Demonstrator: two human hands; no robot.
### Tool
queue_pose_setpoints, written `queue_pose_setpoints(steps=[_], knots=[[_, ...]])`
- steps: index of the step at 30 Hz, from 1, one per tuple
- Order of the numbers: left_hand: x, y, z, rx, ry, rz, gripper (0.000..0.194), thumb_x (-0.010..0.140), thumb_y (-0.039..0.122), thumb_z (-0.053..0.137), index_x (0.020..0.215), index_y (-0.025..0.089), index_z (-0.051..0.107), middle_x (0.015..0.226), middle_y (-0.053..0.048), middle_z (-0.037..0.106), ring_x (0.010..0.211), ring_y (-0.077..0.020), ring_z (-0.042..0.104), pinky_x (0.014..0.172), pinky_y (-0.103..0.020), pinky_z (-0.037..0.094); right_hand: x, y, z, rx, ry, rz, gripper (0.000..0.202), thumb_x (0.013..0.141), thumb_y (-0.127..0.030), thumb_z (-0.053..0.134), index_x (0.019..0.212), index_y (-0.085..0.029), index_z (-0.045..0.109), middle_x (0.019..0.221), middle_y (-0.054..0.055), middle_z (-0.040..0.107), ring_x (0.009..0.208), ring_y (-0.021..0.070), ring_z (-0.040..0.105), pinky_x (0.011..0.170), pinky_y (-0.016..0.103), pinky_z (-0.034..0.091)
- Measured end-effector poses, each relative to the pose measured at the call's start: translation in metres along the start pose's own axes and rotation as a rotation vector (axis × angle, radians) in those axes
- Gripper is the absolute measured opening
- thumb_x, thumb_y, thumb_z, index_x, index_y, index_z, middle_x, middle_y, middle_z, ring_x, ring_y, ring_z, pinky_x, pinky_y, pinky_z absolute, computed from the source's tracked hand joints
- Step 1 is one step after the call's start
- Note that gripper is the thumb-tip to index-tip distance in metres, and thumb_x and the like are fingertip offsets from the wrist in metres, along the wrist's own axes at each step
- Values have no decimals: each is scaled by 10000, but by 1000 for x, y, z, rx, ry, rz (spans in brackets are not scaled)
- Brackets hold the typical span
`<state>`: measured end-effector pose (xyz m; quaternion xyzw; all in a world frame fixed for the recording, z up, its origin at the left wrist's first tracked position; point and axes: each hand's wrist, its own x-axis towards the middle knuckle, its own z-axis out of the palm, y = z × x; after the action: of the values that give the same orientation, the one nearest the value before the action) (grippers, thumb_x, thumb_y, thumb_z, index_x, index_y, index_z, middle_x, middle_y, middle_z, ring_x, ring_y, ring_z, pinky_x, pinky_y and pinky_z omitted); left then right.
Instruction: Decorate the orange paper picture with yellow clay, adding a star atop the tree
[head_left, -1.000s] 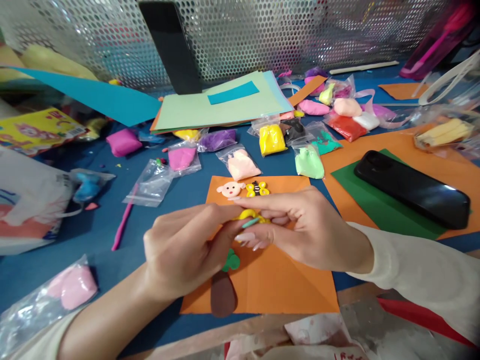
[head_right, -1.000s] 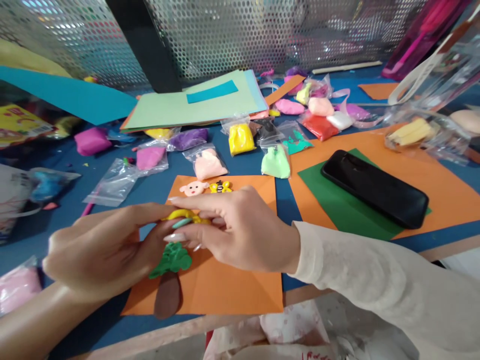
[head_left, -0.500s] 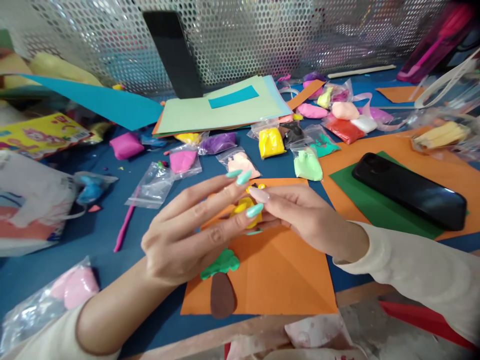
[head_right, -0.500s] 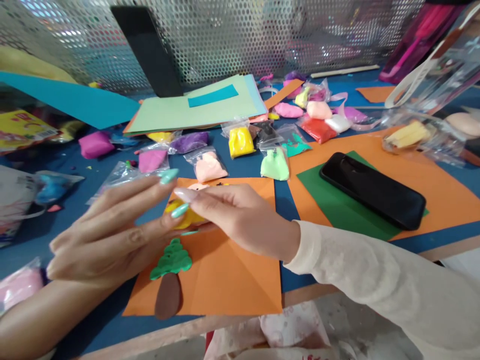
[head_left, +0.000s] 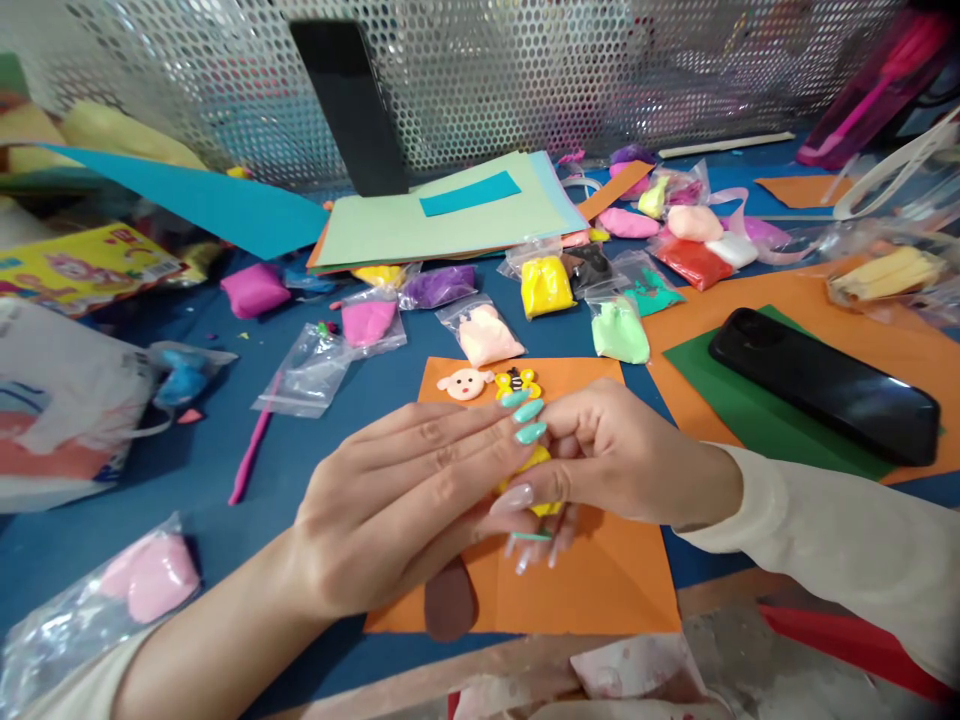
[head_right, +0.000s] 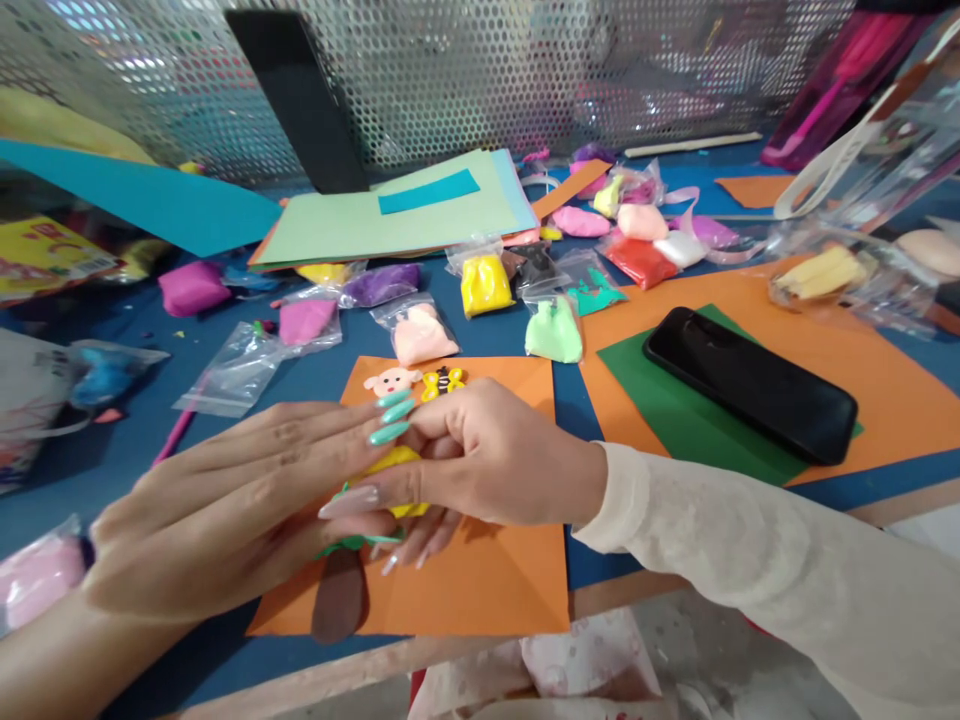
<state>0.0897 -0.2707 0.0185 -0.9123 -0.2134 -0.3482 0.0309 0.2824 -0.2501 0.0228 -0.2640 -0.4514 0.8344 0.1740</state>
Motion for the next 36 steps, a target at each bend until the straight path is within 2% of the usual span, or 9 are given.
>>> queue_pose_setpoints(steps=[3, 6, 11, 15, 19, 23, 27, 32, 36], knots=[[1, 9, -9, -19, -30, -59, 190, 898, 188, 496, 1040, 104, 591, 898, -72, 721, 930, -146, 678, 832, -220, 556, -2, 0, -1, -55, 26, 6, 260, 666, -307, 779, 620, -124, 601, 480, -35, 613, 402, 87, 604, 429, 152, 523], [1, 10, -13, 50, 5, -61, 146, 879, 193, 514, 968, 133, 614, 853, -54, 711, 877, -158, 684, 797, -252, 565, -1, 2, -2, -55, 67, -107, 188, 683, -279, 768, 701, -130, 656, 593, -18, 670, 536, 87, 661, 547, 156, 561], [-3, -7, -10, 178, 81, -81, 111, 839, 117, 544, 817, 184, 629, 677, -1, 670, 638, -122, 654, 617, -232, 552, -1, -1, -4, -201, 148, -153, 189, 694, -277, 759, 675, -121, 655, 590, -7, 662, 523, 91, 650, 492, 148, 538], [-9, -17, -8, 317, 220, -250, 93, 848, 174, 573, 840, 218, 654, 675, 35, 670, 637, -112, 649, 597, -219, 531, 1, -4, -9, -226, 218, -239, 293, 786, -386, 670, 684, -111, 653, 556, 11, 642, 469, 102, 628, 447, 169, 518], [-14, -18, -5, 361, 343, -390, 294, 817, 245, 651, 1107, 290, 628, 879, 43, 709, 763, -130, 670, 669, -226, 542, 3, -3, -12, -69, 189, -280, 327, 867, -427, 562, 871, -123, 682, 814, 66, 708, 759, 155, 697, 697, 246, 573], [-8, -17, 3, 117, 180, -165, 436, 838, 285, 630, 1258, 234, 524, 1040, -36, 698, 1031, -196, 639, 851, -306, 565, 3, 1, -6, -124, 18, -345, 289, 796, -320, 678, 1041, -171, 651, 1032, 25, 676, 1013, 145, 629, 956, 293, 477], [-2, -10, 10, -192, 56, -124, 365, 891, 230, 541, 1255, 236, 513, 1066, -70, 695, 1037, -211, 646, 871, -359, 571, 2, 8, 0, -310, -1, -333, 180, 740, -230, 723, 868, -119, 665, 858, 19, 677, 880, 140, 637, 829, 252, 522], [0, -1, 12, -318, 98, -216, 353, 850, 74, 516, 1148, 250, 588, 856, -12, 732, 761, -153, 697, 721, -285, 590, 1, 10, -2, -603, 174, -304, 252, 753, -341, 709, 621, -130, 668, 554, -19, 593, 568, 99, 564, 565, 213, 498], [-2, -2, 10, -289, 139, -366, 263, 850, 107, 542, 1022, 268, 659, 767, 46, 717, 647, -109, 664, 647, -228, 578, 2, 7, -4, -311, 80, -201, 308, 720, -431, 717, 672, -128, 684, 660, 12, 673, 669, 127, 657, 624, 222, 545]])
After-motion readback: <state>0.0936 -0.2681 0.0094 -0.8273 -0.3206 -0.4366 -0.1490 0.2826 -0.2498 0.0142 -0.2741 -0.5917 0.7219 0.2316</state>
